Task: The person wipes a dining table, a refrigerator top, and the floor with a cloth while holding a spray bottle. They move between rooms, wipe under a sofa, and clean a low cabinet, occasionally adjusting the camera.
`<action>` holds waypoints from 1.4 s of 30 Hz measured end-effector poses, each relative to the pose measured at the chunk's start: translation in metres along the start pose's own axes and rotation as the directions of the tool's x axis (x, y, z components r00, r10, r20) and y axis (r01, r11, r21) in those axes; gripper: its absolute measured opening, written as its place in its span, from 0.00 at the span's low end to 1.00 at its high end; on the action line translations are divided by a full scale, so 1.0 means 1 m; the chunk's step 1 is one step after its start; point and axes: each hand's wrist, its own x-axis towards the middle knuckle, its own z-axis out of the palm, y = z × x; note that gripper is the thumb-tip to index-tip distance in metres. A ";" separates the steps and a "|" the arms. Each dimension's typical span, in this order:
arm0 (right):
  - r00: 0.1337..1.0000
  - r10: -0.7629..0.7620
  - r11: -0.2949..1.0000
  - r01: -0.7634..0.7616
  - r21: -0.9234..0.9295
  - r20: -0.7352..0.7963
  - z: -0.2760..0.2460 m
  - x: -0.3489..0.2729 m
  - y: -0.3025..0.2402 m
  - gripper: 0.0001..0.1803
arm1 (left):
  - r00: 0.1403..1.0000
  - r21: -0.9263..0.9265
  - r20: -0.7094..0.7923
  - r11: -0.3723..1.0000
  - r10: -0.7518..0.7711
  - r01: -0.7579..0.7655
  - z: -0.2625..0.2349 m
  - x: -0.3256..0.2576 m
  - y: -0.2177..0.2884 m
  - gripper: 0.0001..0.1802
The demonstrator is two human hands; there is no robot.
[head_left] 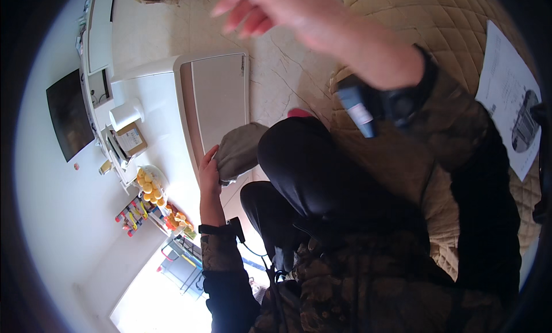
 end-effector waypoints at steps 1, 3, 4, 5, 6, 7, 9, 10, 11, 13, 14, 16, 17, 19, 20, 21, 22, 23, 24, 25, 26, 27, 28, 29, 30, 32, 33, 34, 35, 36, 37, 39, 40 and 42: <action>1.000 -0.016 0.993 0.013 -0.115 -0.026 -0.021 0.006 0.004 0.25 | 1.000 -0.007 -0.009 1.000 -0.011 0.011 0.003 0.001 0.001 0.29; 0.998 0.039 0.994 -0.043 -0.100 -0.039 -0.051 0.006 0.023 0.25 | 0.998 0.047 -0.043 0.998 -0.037 0.039 0.014 0.012 0.005 0.28; 0.997 0.068 0.997 -0.069 -0.027 -0.036 -0.067 0.007 0.031 0.25 | 0.996 0.105 -0.073 0.993 -0.053 0.061 0.022 0.022 0.005 0.28; 0.995 0.099 0.993 -0.098 0.062 -0.020 -0.080 0.005 0.039 0.25 | 0.994 0.161 -0.096 0.985 -0.053 0.068 0.029 0.034 0.006 0.28; 0.992 0.129 0.981 -0.126 0.148 -0.010 -0.091 0.006 0.043 0.26 | 0.993 0.186 -0.115 0.981 -0.034 0.055 0.036 0.048 0.007 0.27; 0.986 0.165 0.959 -0.160 0.232 0.000 -0.097 0.005 0.046 0.26 | 0.992 0.214 -0.126 0.976 -0.013 0.040 0.040 0.061 0.007 0.26; 0.981 0.194 0.921 -0.189 0.342 0.019 -0.107 0.006 0.046 0.26 | 0.979 0.239 -0.206 0.969 -0.008 0.058 0.047 0.082 0.002 0.24; 0.978 0.207 0.902 -0.201 0.382 0.026 -0.109 0.005 0.043 0.26 | 0.961 0.235 -0.276 0.968 -0.018 0.086 0.053 0.096 -0.002 0.22; 0.975 0.219 0.882 -0.211 0.422 0.031 -0.110 0.003 0.040 0.27 | 0.933 0.224 -0.355 0.964 -0.054 0.141 0.056 0.109 -0.006 0.21; 0.969 0.246 0.841 -0.231 0.490 0.035 -0.113 -0.001 0.031 0.27 | 0.904 0.145 -0.387 0.956 -0.183 0.256 0.061 0.136 -0.018 0.20; 0.965 0.260 0.822 -0.242 0.516 0.037 -0.114 -0.002 0.027 0.28 | 0.888 0.095 -0.399 0.953 -0.228 0.287 0.061 0.147 -0.025 0.20; 0.957 0.287 0.799 -0.256 0.545 0.028 -0.118 -0.002 0.018 0.28 | 0.850 -0.204 -0.396 0.936 -0.347 0.288 0.074 0.171 -0.042 0.20; 0.947 0.322 0.783 -0.279 0.556 0.022 -0.120 -0.002 0.012 0.29 | 0.808 -0.358 -0.395 0.883 -0.437 0.303 0.080 0.184 -0.048 0.20; 0.896 0.443 0.752 -0.370 0.545 -0.002 -0.122 0.000 0.001 0.28 | 0.848 -0.580 -0.329 0.797 -0.417 0.166 0.082 0.202 -0.053 0.21; 0.873 0.487 0.731 -0.395 0.557 -0.020 -0.120 0.001 -0.004 0.28 | 0.846 -0.687 -0.321 0.720 -0.425 0.100 0.082 0.208 -0.055 0.21; 0.865 0.500 0.709 -0.376 0.596 -0.050 -0.116 0.003 -0.006 0.28 | 0.844 -0.750 -0.270 0.651 -0.463 0.117 0.083 0.214 -0.055 0.21; 0.844 0.525 0.736 -0.387 0.555 -0.108 -0.111 0.004 -0.006 0.28 | 0.840 -0.809 -0.228 0.576 -0.492 0.119 0.083 0.219 -0.053 0.22; 0.820 0.548 0.758 -0.403 0.513 -0.166 -0.107 0.004 -0.004 0.29 | 0.832 -0.860 -0.190 0.498 -0.520 0.115 0.083 0.223 -0.049 0.22; 0.784 0.564 0.806 -0.455 0.378 -0.259 -0.099 0.003 -0.002 0.29 | 0.878 -0.874 -0.128 0.471 -0.461 0.120 0.086 0.228 -0.046 0.22; 0.796 0.542 0.828 -0.454 0.329 -0.267 -0.099 0.004 0.006 0.29 | 0.915 -0.888 -0.074 0.444 -0.398 0.122 0.090 0.233 -0.041 0.22; 0.808 0.521 0.848 -0.451 0.279 -0.275 -0.099 0.006 0.013 0.29 | 0.922 -0.909 -0.044 0.399 -0.385 0.123 0.096 0.235 -0.037 0.22; 0.855 0.480 0.853 -0.402 0.333 -0.198 -0.104 0.010 0.022 0.29 | 0.943 -0.888 -0.019 0.439 -0.332 0.137 0.101 0.237 -0.031 0.22; 0.884 0.442 0.857 -0.367 0.361 -0.151 -0.108 0.009 0.027 0.29 | 0.944 -0.877 -0.018 0.459 -0.328 0.143 0.106 0.243 -0.021 0.21; 0.910 0.403 0.857 -0.335 0.391 -0.103 -0.113 0.008 0.033 0.29 | 0.944 -0.872 -0.026 0.470 -0.328 0.139 0.112 0.250 -0.009 0.21; 0.924 0.372 0.867 -0.313 0.388 -0.085 -0.117 0.006 0.036 0.29 | 0.940 -0.879 -0.017 0.454 -0.341 0.149 0.119 0.255 0.003 0.21; 0.927 0.371 0.842 -0.311 0.441 -0.056 -0.127 0.001 0.039 0.30 | 0.919 -0.909 -0.015 0.388 -0.394 0.152 0.134 0.261 0.025 0.21; 0.930 0.365 0.846 -0.310 0.435 -0.047 -0.130 0.001 0.040 0.30 | 0.935 -0.887 -0.008 0.434 -0.356 0.158 0.141 0.264 0.035 0.21; 0.934 0.355 0.850 -0.304 0.430 -0.041 -0.131 0.001 0.042 0.30 | 0.947 -0.872 0.001 0.464 -0.320 0.158 0.148 0.266 0.045 0.22; 0.939 0.343 0.855 -0.298 0.425 -0.032 -0.131 0.001 0.044 0.30 | 0.953 -0.863 0.003 0.481 -0.304 0.157 0.153 0.267 0.053 0.22; 0.944 0.329 0.859 -0.289 0.422 -0.022 -0.130 0.001 0.045 0.30 | 0.970 -0.834 0.038 0.528 -0.239 0.162 0.157 0.268 0.061 0.21; 0.949 0.316 0.864 -0.282 0.416 -0.014 -0.129 0.001 0.047 0.30 | 0.979 -0.809 0.072 0.562 -0.192 0.170 0.163 0.269 0.069 0.21; 0.956 0.294 0.874 -0.268 0.405 -0.002 -0.128 0.002 0.049 0.30 | 0.999 -0.580 0.027 0.814 -0.026 0.037 0.174 0.261 0.077 0.21; 0.961 0.277 0.877 -0.256 0.407 0.007 -0.127 0.002 0.050 0.29 | 0.994 -0.310 -0.024 0.944 0.109 -0.111 0.177 0.253 0.079 0.22; 0.972 0.235 0.886 -0.225 0.406 0.025 -0.128 0.001 0.053 0.29 | 0.944 0.343 0.054 0.881 0.327 -0.325 0.182 0.231 0.082 0.24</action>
